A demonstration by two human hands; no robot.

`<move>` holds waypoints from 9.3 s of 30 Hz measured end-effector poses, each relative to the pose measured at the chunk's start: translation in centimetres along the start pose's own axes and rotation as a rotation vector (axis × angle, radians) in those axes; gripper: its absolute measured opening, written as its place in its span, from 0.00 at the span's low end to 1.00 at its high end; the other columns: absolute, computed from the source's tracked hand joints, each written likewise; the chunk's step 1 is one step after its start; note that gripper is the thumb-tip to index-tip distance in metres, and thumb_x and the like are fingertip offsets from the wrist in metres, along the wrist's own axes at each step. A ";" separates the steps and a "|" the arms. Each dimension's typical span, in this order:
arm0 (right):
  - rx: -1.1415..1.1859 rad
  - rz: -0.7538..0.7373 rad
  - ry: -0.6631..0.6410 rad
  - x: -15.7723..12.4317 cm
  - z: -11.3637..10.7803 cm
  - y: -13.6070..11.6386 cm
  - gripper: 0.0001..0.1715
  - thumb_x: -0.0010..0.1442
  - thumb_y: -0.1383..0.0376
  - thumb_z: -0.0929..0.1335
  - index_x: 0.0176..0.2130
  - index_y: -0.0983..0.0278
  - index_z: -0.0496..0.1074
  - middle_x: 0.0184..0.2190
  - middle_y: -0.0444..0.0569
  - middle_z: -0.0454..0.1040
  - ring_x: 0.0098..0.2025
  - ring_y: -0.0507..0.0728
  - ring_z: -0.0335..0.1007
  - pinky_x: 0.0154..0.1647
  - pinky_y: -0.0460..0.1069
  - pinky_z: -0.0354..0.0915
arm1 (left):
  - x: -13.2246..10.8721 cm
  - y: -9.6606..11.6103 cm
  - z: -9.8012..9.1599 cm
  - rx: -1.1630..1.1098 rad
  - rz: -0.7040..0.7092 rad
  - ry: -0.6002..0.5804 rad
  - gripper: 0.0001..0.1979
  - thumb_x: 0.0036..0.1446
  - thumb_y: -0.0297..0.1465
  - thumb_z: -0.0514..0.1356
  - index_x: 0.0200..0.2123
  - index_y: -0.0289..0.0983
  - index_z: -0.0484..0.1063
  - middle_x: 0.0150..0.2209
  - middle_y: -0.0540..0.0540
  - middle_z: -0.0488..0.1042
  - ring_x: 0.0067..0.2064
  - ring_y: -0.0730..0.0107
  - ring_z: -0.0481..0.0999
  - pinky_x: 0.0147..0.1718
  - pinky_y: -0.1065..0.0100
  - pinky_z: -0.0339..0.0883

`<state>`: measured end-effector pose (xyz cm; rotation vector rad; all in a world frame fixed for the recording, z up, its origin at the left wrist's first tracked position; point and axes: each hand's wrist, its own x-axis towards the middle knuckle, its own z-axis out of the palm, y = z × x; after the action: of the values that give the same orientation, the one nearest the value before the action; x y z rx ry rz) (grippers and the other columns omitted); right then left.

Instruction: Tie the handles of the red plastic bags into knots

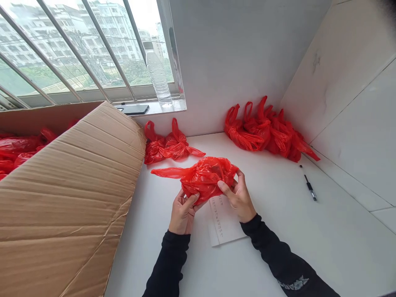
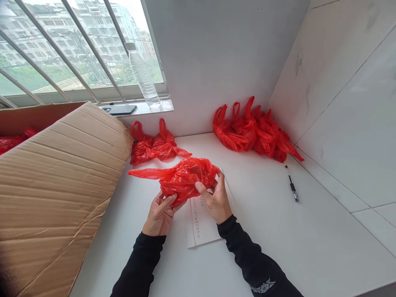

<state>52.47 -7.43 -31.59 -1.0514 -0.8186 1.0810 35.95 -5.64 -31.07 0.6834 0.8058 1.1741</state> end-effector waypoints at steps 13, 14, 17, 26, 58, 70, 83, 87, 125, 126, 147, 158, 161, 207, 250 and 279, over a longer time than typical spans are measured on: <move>-0.480 -0.416 -0.126 -0.9 -0.1 -0.4 0.19 0.62 0.62 0.68 0.53 0.51 0.73 0.54 0.48 0.73 0.58 0.64 0.67 0.61 0.61 0.62 | -1.0 0.9 1.0 -0.097 0.057 -0.188 0.19 0.60 0.42 0.59 0.51 0.41 0.74 0.50 0.39 0.78 0.55 0.48 0.75 0.55 0.46 0.67; -0.421 -0.370 -0.095 -0.8 -0.3 -0.4 0.15 0.64 0.60 0.67 0.50 0.52 0.75 0.49 0.48 0.76 0.53 0.63 0.70 0.58 0.59 0.65 | -1.0 0.9 0.9 -0.075 0.069 -0.193 0.20 0.60 0.43 0.58 0.51 0.40 0.75 0.49 0.38 0.79 0.54 0.48 0.76 0.54 0.46 0.67; -0.230 -0.214 -0.029 -0.3 -0.6 -0.5 0.12 0.63 0.54 0.68 0.42 0.56 0.77 0.36 0.46 0.78 0.41 0.61 0.73 0.45 0.55 0.69 | -0.4 0.4 0.3 0.137 0.217 -0.033 0.19 0.57 0.38 0.64 0.52 0.41 0.76 0.49 0.41 0.78 0.54 0.54 0.74 0.55 0.56 0.66; 0.182 0.132 -0.098 0.1 -0.4 0.3 0.16 0.56 0.51 0.73 0.37 0.60 0.79 0.33 0.46 0.81 0.38 0.61 0.77 0.43 0.54 0.71 | 0.3 -1.1 -0.2 0.183 0.077 -0.021 0.26 0.55 0.41 0.67 0.56 0.39 0.72 0.61 0.40 0.70 0.66 0.51 0.63 0.65 0.54 0.55; 0.315 0.153 -0.190 0.4 0.0 -1.0 0.29 0.56 0.54 0.74 0.54 0.59 0.70 0.49 0.50 0.77 0.52 0.63 0.73 0.56 0.59 0.66 | -0.3 0.7 -0.5 0.475 0.297 -0.031 0.22 0.54 0.35 0.68 0.53 0.42 0.74 0.50 0.43 0.76 0.50 0.62 0.74 0.48 0.64 0.69; -0.124 -0.096 -0.051 0.5 -1.6 -3.2 0.25 0.63 0.47 0.66 0.44 0.63 0.78 0.36 0.51 0.76 0.38 0.59 0.73 0.41 0.52 0.69 | -3.5 2.9 1.9 1.011 0.599 -0.093 0.35 0.57 0.30 0.62 0.66 0.48 0.56 0.53 0.43 0.70 0.56 0.56 0.70 0.57 0.53 0.64; -0.159 -0.099 -0.036 0.1 -1.3 -3.3 0.36 0.67 0.42 0.57 0.26 0.62 0.75 0.20 0.47 0.74 0.26 0.55 0.70 0.36 0.50 0.65 | -6.7 0.2 -1.9 1.212 0.630 0.047 0.17 0.68 0.38 0.50 0.50 0.47 0.78 0.57 0.45 0.74 0.66 0.53 0.62 0.66 0.42 0.49; -0.130 -0.043 0.104 0.5 -1.3 -2.4 0.38 0.63 0.37 0.57 0.22 0.61 0.70 0.18 0.46 0.72 0.24 0.56 0.69 0.33 0.50 0.64 | -6.9 0.7 -2.2 1.126 0.644 0.160 0.17 0.67 0.38 0.52 0.52 0.48 0.76 0.57 0.46 0.74 0.65 0.53 0.64 0.64 0.45 0.55; 0.473 0.226 0.366 3.6 -2.8 0.2 0.22 0.54 0.49 0.72 0.43 0.59 0.73 0.27 0.42 0.76 0.27 0.52 0.70 0.31 0.47 0.70 | 22.9 1.5 6.8 1.932 0.389 0.117 0.33 0.59 0.32 0.52 0.68 0.40 0.55 0.69 0.33 0.55 0.71 0.38 0.48 0.62 0.32 0.42; 0.470 0.223 0.372 3.6 -2.8 0.2 0.22 0.55 0.48 0.72 0.43 0.59 0.73 0.27 0.42 0.76 0.27 0.52 0.70 0.31 0.47 0.70 | 22.8 1.3 7.5 1.910 0.404 0.131 0.35 0.58 0.33 0.54 0.69 0.37 0.54 0.69 0.31 0.54 0.71 0.36 0.46 0.62 0.31 0.40; 0.519 0.241 0.279 4.3 -3.2 0.1 0.33 0.57 0.42 0.68 0.54 0.57 0.67 0.47 0.51 0.78 0.49 0.60 0.75 0.48 0.57 0.74 | 14.6 4.0 11.5 0.718 0.648 -0.171 0.24 0.61 0.50 0.54 0.50 0.39 0.68 0.41 0.41 0.80 0.39 0.62 0.80 0.38 0.64 0.73; 0.341 0.140 -0.214 1.1 -0.9 -1.8 0.28 0.57 0.49 0.73 0.52 0.60 0.71 0.44 0.51 0.78 0.41 0.58 0.75 0.41 0.53 0.70 | 0.3 2.6 6.3 0.419 0.325 -0.335 0.32 0.61 0.34 0.62 0.66 0.51 0.54 0.52 0.44 0.76 0.51 0.59 0.76 0.48 0.60 0.70; 0.368 0.156 -0.225 1.3 -0.9 -0.7 0.25 0.53 0.54 0.76 0.47 0.61 0.74 0.40 0.49 0.79 0.36 0.56 0.74 0.39 0.51 0.69 | 0.1 1.0 4.5 0.308 0.389 -0.104 0.33 0.58 0.33 0.64 0.64 0.50 0.56 0.49 0.46 0.76 0.52 0.62 0.74 0.51 0.62 0.68; -0.059 0.160 -0.323 0.4 -1.7 -2.2 0.22 0.53 0.56 0.76 0.45 0.62 0.74 0.40 0.49 0.79 0.42 0.61 0.74 0.47 0.55 0.69 | 0.7 -1.4 1.4 0.195 0.000 -0.152 0.25 0.49 0.35 0.70 0.50 0.37 0.70 0.43 0.41 0.80 0.31 0.67 0.77 0.24 0.72 0.68; 0.205 0.155 -0.132 1.1 -2.2 -1.2 0.19 0.53 0.56 0.76 0.43 0.60 0.74 0.38 0.47 0.79 0.40 0.61 0.76 0.48 0.56 0.71 | 0.2 -1.0 1.9 0.251 -0.063 -0.303 0.20 0.54 0.36 0.68 0.49 0.37 0.75 0.50 0.39 0.78 0.51 0.57 0.77 0.49 0.62 0.70; 0.000 0.094 -0.382 1.1 -2.3 -1.9 0.28 0.55 0.61 0.76 0.54 0.60 0.71 0.51 0.51 0.77 0.54 0.64 0.72 0.59 0.60 0.66 | 0.2 -1.0 1.8 0.175 0.024 -0.117 0.40 0.52 0.37 0.69 0.65 0.40 0.56 0.46 0.38 0.81 0.47 0.51 0.80 0.44 0.55 0.75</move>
<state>55.45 -7.23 -30.49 -0.9017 -1.0797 1.3864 37.99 -5.82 -30.93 0.9000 0.8089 1.0823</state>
